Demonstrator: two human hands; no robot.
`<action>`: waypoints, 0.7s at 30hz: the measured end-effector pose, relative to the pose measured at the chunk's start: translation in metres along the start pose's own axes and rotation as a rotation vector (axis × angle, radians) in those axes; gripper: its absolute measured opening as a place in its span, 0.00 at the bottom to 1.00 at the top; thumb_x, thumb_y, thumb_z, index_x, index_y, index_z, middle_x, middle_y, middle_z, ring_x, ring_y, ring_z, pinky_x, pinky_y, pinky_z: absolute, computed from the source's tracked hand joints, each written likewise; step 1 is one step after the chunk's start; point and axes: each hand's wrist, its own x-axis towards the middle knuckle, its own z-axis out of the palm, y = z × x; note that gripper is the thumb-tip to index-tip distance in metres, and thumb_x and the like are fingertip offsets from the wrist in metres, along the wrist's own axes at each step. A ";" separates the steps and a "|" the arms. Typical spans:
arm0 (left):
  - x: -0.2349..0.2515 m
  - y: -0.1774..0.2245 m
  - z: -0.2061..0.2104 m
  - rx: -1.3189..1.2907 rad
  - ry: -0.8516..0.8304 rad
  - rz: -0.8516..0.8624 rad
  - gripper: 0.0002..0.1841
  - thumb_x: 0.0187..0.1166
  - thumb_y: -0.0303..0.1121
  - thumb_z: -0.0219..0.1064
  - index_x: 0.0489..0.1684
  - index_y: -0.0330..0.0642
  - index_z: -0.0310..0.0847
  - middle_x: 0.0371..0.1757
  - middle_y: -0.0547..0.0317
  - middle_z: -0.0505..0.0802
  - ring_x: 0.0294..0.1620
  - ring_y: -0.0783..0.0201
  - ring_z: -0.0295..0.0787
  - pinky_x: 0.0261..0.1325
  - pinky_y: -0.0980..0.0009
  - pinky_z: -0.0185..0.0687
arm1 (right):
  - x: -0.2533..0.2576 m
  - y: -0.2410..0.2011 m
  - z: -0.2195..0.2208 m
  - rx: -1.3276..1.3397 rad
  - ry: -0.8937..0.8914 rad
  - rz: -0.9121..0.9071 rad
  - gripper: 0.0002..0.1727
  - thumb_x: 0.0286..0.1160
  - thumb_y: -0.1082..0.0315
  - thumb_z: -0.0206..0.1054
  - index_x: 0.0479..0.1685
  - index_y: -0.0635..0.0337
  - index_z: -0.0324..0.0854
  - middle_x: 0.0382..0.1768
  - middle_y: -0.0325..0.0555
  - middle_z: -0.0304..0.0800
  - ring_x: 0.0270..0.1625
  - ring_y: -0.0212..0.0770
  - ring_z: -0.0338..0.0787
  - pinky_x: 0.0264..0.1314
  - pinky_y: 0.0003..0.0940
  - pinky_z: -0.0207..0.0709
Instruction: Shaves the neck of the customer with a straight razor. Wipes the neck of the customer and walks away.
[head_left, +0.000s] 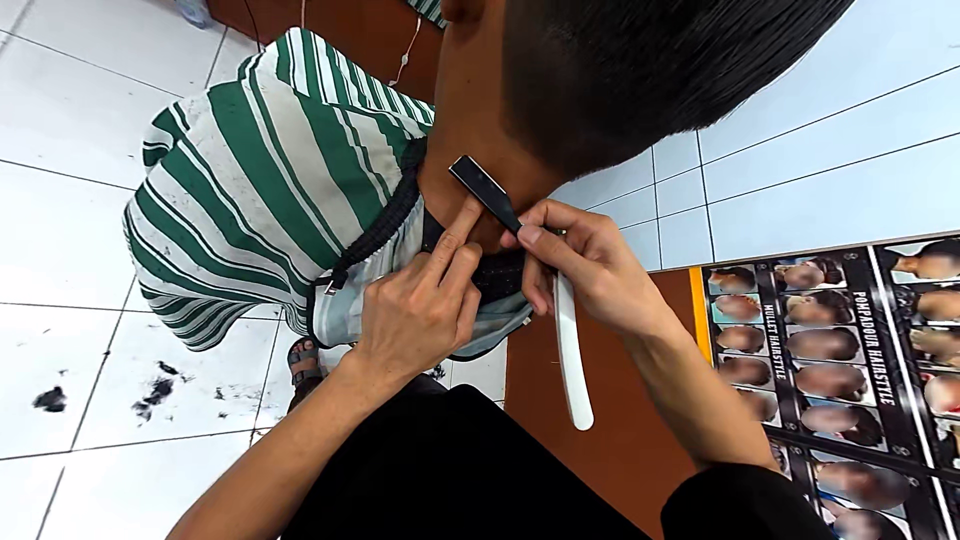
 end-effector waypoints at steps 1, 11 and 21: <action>0.000 0.000 0.000 0.000 0.001 -0.001 0.14 0.79 0.29 0.53 0.44 0.36 0.86 0.80 0.50 0.83 0.22 0.57 0.85 0.15 0.63 0.64 | 0.000 0.000 -0.001 -0.001 0.007 -0.001 0.12 0.92 0.72 0.49 0.51 0.67 0.78 0.16 0.38 0.83 0.15 0.27 0.82 0.19 0.21 0.81; 0.000 0.000 0.000 0.011 -0.014 -0.001 0.13 0.78 0.28 0.54 0.46 0.36 0.86 0.81 0.51 0.82 0.19 0.58 0.83 0.14 0.64 0.63 | -0.002 -0.003 -0.004 -0.011 0.030 -0.006 0.12 0.92 0.71 0.49 0.52 0.66 0.78 0.16 0.39 0.82 0.14 0.28 0.82 0.16 0.21 0.80; 0.001 -0.001 0.000 -0.011 -0.006 0.010 0.12 0.78 0.27 0.54 0.42 0.36 0.86 0.83 0.52 0.80 0.17 0.59 0.81 0.13 0.64 0.61 | -0.001 -0.010 -0.008 -0.028 0.078 -0.047 0.12 0.91 0.72 0.48 0.50 0.66 0.77 0.15 0.37 0.82 0.13 0.26 0.82 0.15 0.19 0.79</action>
